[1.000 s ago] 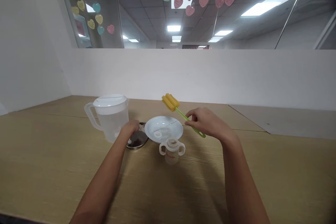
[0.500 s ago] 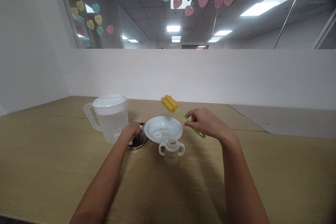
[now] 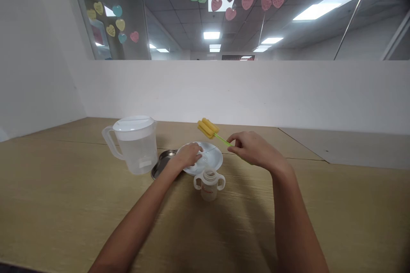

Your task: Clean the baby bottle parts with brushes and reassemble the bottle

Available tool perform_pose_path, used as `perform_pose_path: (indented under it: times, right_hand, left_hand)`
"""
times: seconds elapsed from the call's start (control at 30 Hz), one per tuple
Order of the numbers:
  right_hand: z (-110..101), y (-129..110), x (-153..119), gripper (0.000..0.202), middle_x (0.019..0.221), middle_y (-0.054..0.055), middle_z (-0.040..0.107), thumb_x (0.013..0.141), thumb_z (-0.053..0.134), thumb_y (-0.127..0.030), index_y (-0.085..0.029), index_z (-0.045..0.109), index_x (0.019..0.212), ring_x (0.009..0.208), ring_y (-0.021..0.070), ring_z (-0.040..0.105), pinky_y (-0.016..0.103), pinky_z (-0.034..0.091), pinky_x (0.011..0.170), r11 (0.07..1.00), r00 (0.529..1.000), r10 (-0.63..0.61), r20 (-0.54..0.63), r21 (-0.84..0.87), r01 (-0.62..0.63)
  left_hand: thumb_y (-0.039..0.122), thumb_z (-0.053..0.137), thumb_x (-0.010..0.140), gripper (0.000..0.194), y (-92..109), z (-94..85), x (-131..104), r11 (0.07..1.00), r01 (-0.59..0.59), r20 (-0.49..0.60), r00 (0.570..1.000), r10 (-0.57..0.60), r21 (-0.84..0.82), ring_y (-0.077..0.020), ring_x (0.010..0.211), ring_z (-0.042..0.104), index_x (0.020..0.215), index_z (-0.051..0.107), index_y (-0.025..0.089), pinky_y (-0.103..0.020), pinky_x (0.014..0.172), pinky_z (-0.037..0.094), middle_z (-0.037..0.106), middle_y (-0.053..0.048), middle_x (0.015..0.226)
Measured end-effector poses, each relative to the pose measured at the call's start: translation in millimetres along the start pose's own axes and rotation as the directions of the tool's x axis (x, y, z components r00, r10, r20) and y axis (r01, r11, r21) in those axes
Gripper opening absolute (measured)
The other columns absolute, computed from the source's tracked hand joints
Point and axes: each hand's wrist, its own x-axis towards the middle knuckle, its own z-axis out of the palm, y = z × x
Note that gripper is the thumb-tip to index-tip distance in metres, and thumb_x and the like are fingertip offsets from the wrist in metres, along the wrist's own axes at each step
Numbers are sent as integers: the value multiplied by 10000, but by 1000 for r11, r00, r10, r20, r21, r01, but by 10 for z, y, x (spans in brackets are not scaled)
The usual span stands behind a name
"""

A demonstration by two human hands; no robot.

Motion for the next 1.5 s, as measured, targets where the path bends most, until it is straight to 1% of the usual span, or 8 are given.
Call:
perform_pose_path:
  times: [0.3, 0.57, 0.67, 0.77, 0.87, 1.0, 1.17, 1.5]
  right_hand:
    - [-7, -2, -1, 221, 667, 14, 611, 780, 493, -260, -166, 639, 915, 534, 108, 497, 230, 315, 502, 1000, 1000, 1, 4, 9, -1]
    - [-26, 3, -22, 227, 684, 25, 623, 782, 477, -224, -154, 636, 928, 497, 98, 507, 223, 327, 484, 999, 999, 33, 0, 18, -33]
    - [-22, 31, -20, 273, 720, 37, 640, 787, 469, -219, -141, 605, 1010, 490, 100, 536, 219, 364, 475, 995, 998, 66, 21, 77, -68]
    - [-15, 34, -17, 328, 718, 45, 648, 793, 458, -220, -134, 564, 1092, 481, 110, 555, 215, 392, 442, 982, 993, 84, 86, 161, -97]
    - [-13, -8, -21, 325, 704, 49, 645, 801, 454, -223, -128, 568, 1089, 478, 111, 557, 206, 400, 417, 978, 992, 43, 116, 200, -65]
    - [-6, -62, -8, 305, 713, 51, 649, 804, 452, -213, -128, 603, 1055, 497, 104, 553, 195, 390, 431, 979, 995, -49, 85, 203, 31]
    - [18, 22, 53, 320, 871, 58, 677, 814, 444, -208, -151, 640, 1060, 572, 120, 572, 234, 429, 550, 984, 993, -117, -29, 128, 120]
    - [43, -13, 82, 280, 938, 47, 686, 818, 474, -180, -250, 689, 984, 871, 202, 606, 258, 408, 688, 980, 979, -105, -177, -188, 71]
  left_hand:
    - [208, 571, 766, 351, -43, 401, 96, 996, -73, -25, 997, 72, -57, -234, 1039, 541, 1114, 555, 168, -318, 897, 405, 581, -116, 1098]
    - [306, 479, 832, 434, -237, -55, 33, 924, -115, -279, 960, 9, -365, -205, 987, 533, 1256, 465, 215, -343, 918, 394, 524, -93, 1084]
    - [336, 564, 760, 443, -326, -264, -4, 757, -76, -419, 866, -272, -649, -188, 938, 540, 1182, 510, 210, -337, 873, 430, 518, -74, 1077]
    - [322, 625, 705, 467, -337, -360, -18, 411, -126, -348, 777, -526, -903, -165, 885, 564, 1124, 480, 178, -333, 837, 456, 548, -68, 1019]
    - [258, 634, 707, 377, -267, -396, -18, 48, -209, -202, 827, -524, -977, -147, 842, 585, 1026, 469, 143, -327, 832, 469, 578, -69, 951]
    - [242, 587, 757, 233, -143, -473, -42, -137, -179, -116, 921, -372, -974, -139, 820, 592, 950, 505, 140, -320, 827, 486, 583, -77, 983]
    - [304, 572, 785, 358, -132, -612, -156, -35, -142, -133, 973, -187, -989, -133, 796, 599, 1117, 511, 183, -302, 800, 489, 577, -75, 1081]
    - [566, 552, 730, 472, -10, -710, -319, 605, 48, -118, 966, -231, -795, -122, 530, 571, 928, 564, 137, -233, 521, 465, 605, -26, 666]
